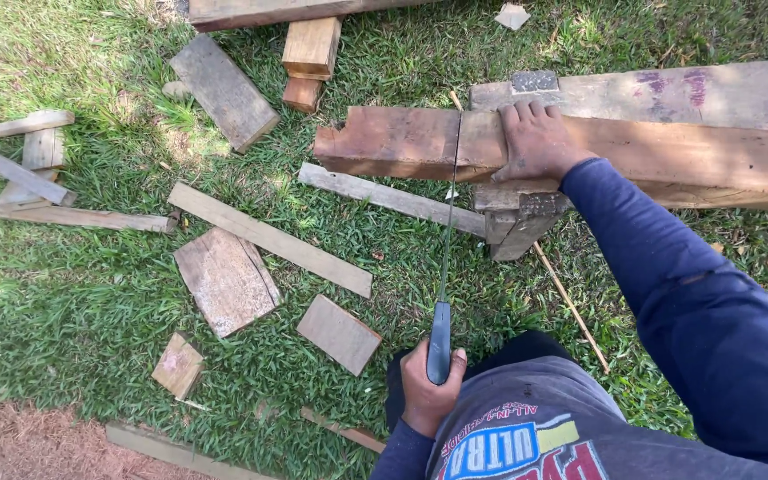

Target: Sawing through a large wooden beam outdoors.

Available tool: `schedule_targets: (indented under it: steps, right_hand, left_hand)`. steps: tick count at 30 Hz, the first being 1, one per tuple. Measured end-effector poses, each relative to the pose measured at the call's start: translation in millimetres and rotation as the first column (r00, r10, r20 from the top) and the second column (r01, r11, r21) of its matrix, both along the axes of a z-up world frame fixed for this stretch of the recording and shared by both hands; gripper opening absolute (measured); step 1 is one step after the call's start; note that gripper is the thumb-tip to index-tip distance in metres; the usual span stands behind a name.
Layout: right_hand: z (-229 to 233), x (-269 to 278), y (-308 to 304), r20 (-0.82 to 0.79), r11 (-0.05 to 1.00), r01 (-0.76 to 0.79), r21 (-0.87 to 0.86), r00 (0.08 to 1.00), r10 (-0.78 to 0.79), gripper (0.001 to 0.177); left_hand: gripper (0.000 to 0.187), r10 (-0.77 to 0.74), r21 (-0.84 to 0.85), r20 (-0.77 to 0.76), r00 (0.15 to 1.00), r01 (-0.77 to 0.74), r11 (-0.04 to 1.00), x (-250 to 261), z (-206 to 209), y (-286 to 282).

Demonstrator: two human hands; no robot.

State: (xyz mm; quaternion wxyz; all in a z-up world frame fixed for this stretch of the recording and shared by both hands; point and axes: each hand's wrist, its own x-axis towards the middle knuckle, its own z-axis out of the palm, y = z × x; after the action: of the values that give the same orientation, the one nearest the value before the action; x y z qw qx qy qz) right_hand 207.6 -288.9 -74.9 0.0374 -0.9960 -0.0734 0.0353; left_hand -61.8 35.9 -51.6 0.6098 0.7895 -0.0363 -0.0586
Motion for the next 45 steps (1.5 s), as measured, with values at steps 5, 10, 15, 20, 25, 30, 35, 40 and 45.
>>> schedule_targets:
  steps: [5,10,15,20,25,30,35,40,45]
  right_hand:
    - [-9,22,-19,-0.049,0.995,-0.098,0.015,0.994,0.099,0.115]
    - [8,52,-31,-0.183,0.984,-0.112,0.138,0.974,0.136,0.111]
    - [28,66,-34,-0.379,0.941,0.023,0.339,0.919,0.114,0.110]
    - [29,77,-38,-0.455,0.925,0.090,0.370,0.885,0.096,0.109]
    - [25,82,-45,-0.432,0.908,0.092,0.408,0.896,0.103,0.110]
    - [13,85,-51,-0.378,0.903,0.049,0.426,0.917,0.129,0.114]
    - [18,83,-50,-0.436,0.883,0.122,0.453,0.894,0.101,0.100]
    - [16,81,-52,-0.390,0.940,0.036,0.338,0.915,0.105,0.101]
    - [16,81,-50,-0.403,0.927,-0.015,0.374,0.898,0.177,0.113]
  left_hand:
    - [0.021,-0.005,0.009,-0.011,1.000,0.005,1.000,11,10,-5]
    - [0.025,0.013,0.036,-0.021,1.000,-0.012,0.999,26,9,-10]
    - [0.023,-0.004,0.062,-0.002,1.000,0.004,0.998,33,33,-12]
    - [0.021,0.025,0.088,-0.085,0.996,-0.017,0.996,-8,26,16]
    - [0.018,0.059,0.093,-0.176,0.983,-0.043,0.995,31,28,-3]
    - [0.021,0.013,0.035,0.047,0.999,-0.015,0.999,147,24,-65]
    - [0.021,0.013,0.085,0.009,1.000,-0.014,0.996,155,8,-55]
    - [0.019,-0.017,0.070,-0.036,0.999,0.019,0.997,151,4,-55]
    - [0.021,0.010,0.059,-0.031,0.999,-0.008,0.998,124,6,-61]
